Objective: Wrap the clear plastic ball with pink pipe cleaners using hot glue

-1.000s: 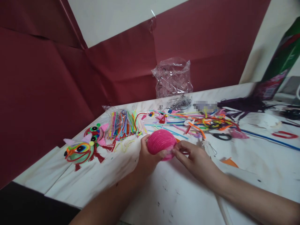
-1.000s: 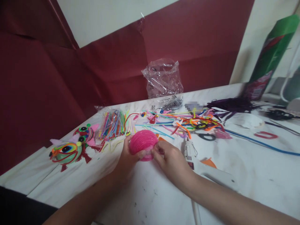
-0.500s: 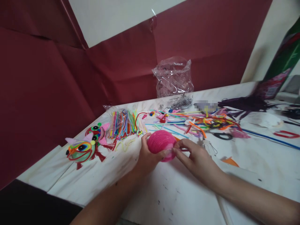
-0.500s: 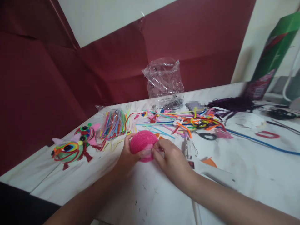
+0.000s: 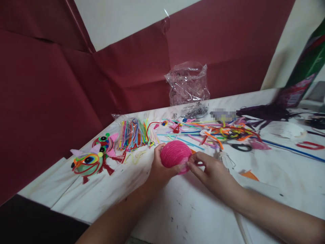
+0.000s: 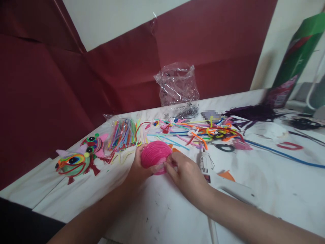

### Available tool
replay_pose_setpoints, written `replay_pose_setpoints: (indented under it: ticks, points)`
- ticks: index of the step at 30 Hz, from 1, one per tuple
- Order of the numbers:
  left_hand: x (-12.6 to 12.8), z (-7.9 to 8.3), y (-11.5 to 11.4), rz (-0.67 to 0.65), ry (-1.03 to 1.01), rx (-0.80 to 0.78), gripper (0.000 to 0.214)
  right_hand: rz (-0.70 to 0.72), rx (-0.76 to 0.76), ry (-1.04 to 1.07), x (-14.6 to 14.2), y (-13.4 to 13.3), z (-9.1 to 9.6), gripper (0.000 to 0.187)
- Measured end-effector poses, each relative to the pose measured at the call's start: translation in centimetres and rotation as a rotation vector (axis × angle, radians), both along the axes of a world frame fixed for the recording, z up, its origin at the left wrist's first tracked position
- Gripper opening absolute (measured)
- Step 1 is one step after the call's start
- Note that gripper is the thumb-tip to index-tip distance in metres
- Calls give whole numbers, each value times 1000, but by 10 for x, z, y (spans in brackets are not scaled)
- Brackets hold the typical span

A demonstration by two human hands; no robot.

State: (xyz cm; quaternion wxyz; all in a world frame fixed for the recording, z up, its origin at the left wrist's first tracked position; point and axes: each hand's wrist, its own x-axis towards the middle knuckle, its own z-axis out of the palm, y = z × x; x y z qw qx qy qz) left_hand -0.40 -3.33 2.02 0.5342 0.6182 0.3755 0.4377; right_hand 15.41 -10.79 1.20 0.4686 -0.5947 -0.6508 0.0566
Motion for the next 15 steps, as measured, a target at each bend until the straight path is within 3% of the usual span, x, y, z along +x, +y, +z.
replay_pose_setpoints:
  ticks: [7, 15]
  points:
    - [-3, 0, 1, 13, 68, 25, 83, 15, 91, -92, -4, -1, -5, 15]
    - [-4, 1, 0, -80, 78, -18, 85, 7, 244, -276, -3, -2, -1, 17]
